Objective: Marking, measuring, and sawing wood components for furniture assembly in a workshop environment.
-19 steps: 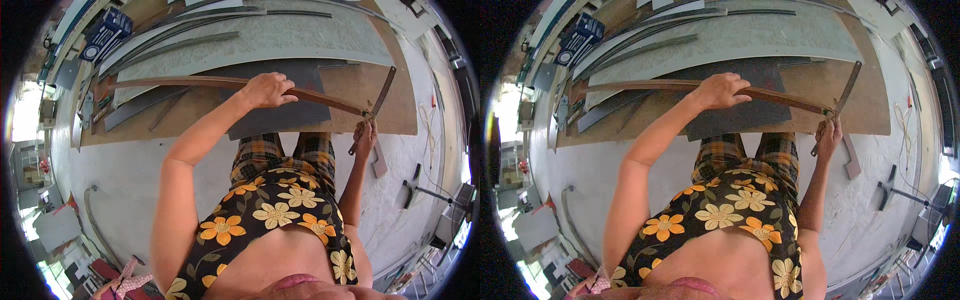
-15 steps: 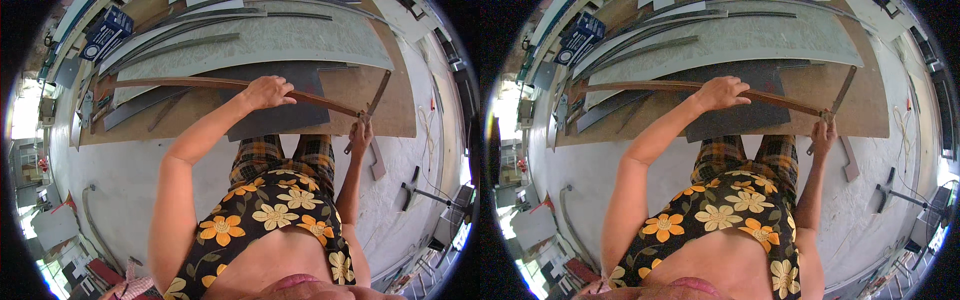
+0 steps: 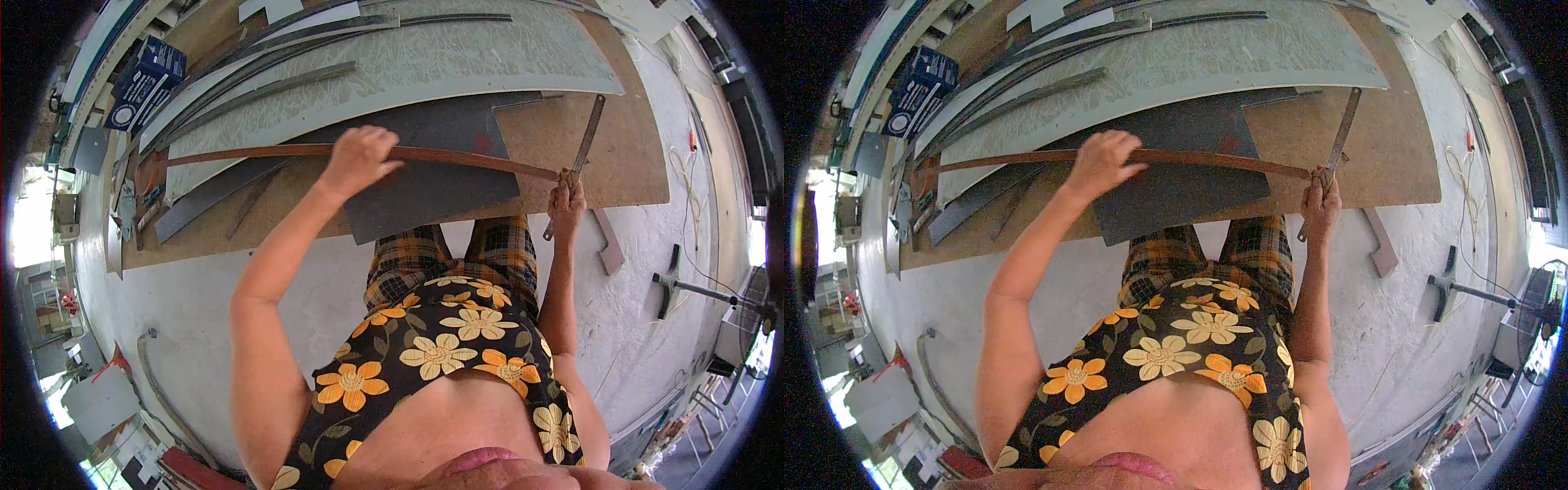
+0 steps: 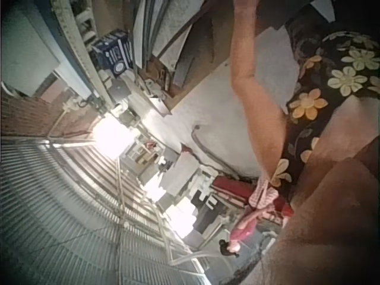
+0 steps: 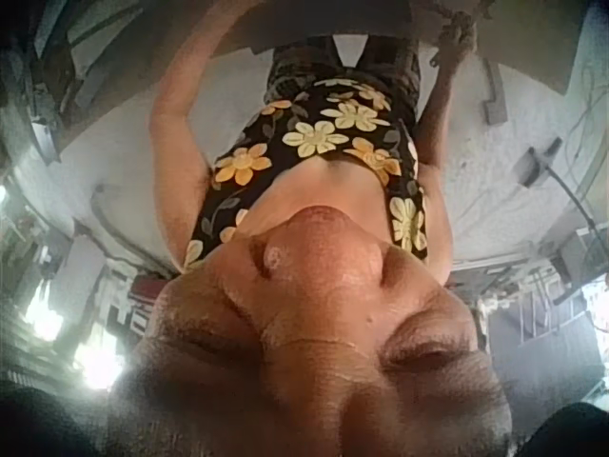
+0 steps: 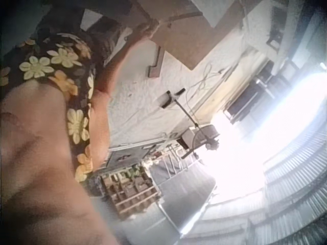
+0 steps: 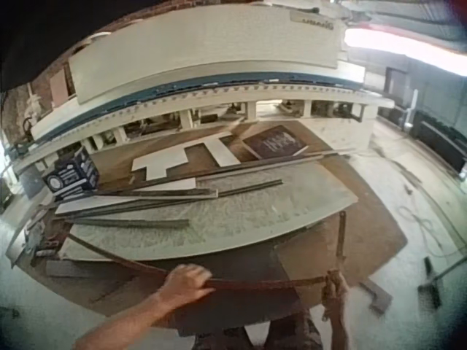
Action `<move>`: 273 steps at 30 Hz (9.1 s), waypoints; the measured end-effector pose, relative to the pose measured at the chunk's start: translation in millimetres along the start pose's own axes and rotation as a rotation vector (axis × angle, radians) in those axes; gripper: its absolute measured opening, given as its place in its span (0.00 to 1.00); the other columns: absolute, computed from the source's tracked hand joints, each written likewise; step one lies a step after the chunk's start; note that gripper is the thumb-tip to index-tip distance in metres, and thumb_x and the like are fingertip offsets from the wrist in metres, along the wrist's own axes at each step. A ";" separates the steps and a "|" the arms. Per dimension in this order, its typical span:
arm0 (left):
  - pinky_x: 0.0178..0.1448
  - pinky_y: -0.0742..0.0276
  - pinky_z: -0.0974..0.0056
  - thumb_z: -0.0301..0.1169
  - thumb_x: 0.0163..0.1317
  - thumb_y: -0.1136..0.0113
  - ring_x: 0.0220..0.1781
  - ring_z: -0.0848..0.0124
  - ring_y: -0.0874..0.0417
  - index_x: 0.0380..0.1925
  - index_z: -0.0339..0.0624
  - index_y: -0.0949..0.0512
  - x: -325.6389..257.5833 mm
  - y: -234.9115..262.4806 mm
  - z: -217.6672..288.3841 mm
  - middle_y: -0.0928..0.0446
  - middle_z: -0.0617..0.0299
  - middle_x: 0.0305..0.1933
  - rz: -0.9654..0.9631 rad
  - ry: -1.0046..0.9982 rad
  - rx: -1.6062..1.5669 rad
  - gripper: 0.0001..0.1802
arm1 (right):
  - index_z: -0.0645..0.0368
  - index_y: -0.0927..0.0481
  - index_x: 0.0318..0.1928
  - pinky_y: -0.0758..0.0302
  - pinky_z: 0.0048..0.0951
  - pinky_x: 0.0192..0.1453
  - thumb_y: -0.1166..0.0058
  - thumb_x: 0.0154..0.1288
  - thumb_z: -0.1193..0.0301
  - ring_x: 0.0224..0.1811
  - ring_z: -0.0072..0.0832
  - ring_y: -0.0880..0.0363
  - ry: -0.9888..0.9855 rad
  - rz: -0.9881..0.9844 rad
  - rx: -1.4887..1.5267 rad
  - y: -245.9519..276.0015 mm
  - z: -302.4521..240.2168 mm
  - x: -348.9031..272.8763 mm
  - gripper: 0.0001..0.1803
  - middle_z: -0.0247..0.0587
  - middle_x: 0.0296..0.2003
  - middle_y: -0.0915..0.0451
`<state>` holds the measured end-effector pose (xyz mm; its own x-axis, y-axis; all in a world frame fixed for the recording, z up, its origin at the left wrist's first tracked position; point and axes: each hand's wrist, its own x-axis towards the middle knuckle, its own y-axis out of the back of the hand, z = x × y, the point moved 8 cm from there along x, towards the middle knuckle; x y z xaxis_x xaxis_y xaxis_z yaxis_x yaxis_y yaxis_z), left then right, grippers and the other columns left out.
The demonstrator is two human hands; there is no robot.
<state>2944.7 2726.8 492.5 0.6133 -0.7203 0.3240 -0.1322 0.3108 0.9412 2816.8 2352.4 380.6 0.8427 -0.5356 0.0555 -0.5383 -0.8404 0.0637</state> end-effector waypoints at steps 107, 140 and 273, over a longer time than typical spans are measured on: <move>0.47 0.24 0.53 0.43 0.57 0.34 0.46 0.57 0.19 0.39 0.45 0.19 129.3 -95.3 148.1 0.20 0.56 0.36 -0.058 0.240 -0.105 0.16 | 0.60 0.34 0.53 0.32 0.62 0.42 0.56 0.67 0.77 0.41 0.67 0.25 -0.112 -0.208 -0.544 -48.7 -32.7 -23.1 0.14 0.69 0.33 0.22; 0.50 0.25 0.52 0.45 0.59 0.36 0.46 0.58 0.18 0.36 0.45 0.19 120.0 -92.9 142.4 0.19 0.56 0.38 -0.111 0.242 -0.071 0.16 | 0.59 0.33 0.50 0.30 0.57 0.41 0.57 0.69 0.74 0.42 0.66 0.25 0.006 -0.220 -0.562 -28.0 -31.4 -82.0 0.11 0.68 0.34 0.22; 0.46 0.23 0.55 0.42 0.59 0.34 0.43 0.61 0.18 0.36 0.42 0.19 111.1 -79.4 125.0 0.19 0.57 0.36 -0.091 0.272 -0.058 0.15 | 0.62 0.32 0.52 0.30 0.58 0.42 0.53 0.67 0.75 0.45 0.66 0.26 -0.009 -0.329 -0.592 -37.4 -59.6 -73.4 0.14 0.70 0.36 0.22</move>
<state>2926.0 2544.6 465.6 0.8076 -0.5569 0.1940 -0.0271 0.2936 0.9555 2774.3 2428.0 433.5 0.9625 -0.2626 -0.0679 -0.1680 -0.7737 0.6109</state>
